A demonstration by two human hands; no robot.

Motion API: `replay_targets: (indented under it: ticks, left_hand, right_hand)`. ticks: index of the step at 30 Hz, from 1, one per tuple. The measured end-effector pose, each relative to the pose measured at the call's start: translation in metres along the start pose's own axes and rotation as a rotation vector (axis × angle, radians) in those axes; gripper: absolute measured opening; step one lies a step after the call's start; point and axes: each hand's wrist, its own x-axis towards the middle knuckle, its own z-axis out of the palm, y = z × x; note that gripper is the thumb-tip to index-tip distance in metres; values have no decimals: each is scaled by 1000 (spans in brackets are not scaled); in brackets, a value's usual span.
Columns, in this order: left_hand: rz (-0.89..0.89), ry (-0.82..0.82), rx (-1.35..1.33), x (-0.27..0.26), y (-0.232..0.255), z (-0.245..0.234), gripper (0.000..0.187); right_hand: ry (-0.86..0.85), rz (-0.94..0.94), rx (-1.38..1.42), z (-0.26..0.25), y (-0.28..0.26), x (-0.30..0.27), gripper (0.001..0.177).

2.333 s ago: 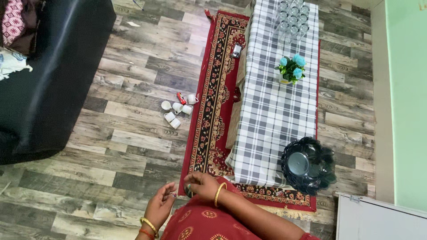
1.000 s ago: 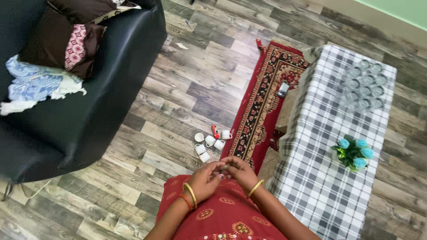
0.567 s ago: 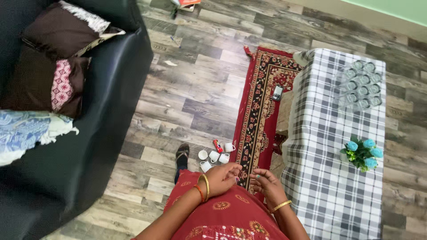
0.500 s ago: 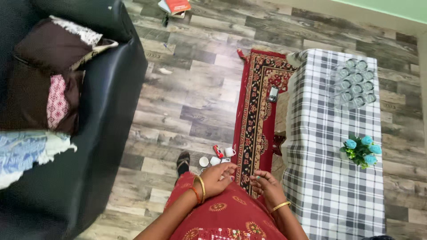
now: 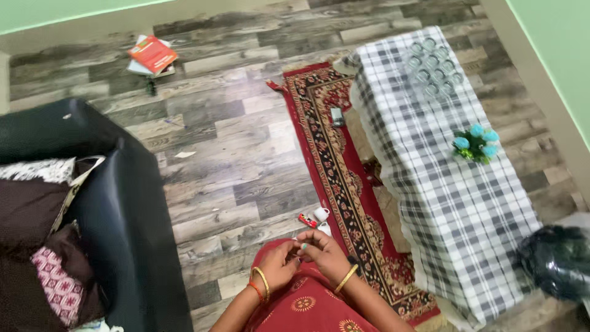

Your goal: The person organizes a collection of small cups and large decorative bowls on a table by moving them into aligned rows and groupings.

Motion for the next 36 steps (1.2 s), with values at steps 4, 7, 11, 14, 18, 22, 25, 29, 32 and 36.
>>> replay_targets:
  ticks: [4,7,11,14,18,22,25,29,32,36]
  left_hand:
    - [128,-111,-168,11,-6,4,34]
    - [25,-179,-98,26,-8,11,39]
    - [97,-236,-182,42,-3,30,32]
    - [7,-237,-137,46,11,56,23]
    - [139,-290,-152,49,23,93,13]
    - [221,-378,-85,61,10,131,19]
    - [59,-394,-103,76,-19,156,19]
    - [96,-389,-202,92,-60,188,18]
    - [170,-279,-150,95,-69,205,21]
    - [61,-306,-186,106,-62,222,23]
  right_hand:
    - [102,-132,-24,-10,25,-29,20]
    - [238,-67,56,-25,29,-47,23]
    - [329,-57,198,-47,23,-63,22]
    - [352,-196,138,-67,19,-73,18]
    - [374,-291,173,-95,18,-88,20]
    - [420,-312,198,-131,28,-104,18]
    - [457,-403,193,-157,43,-122,20]
    - [504,-322,235,-180,67,-145,19]
    - [483,-349,248,-195,79,-159,24]
    - [500,-294,305,-208,81,-173,17]
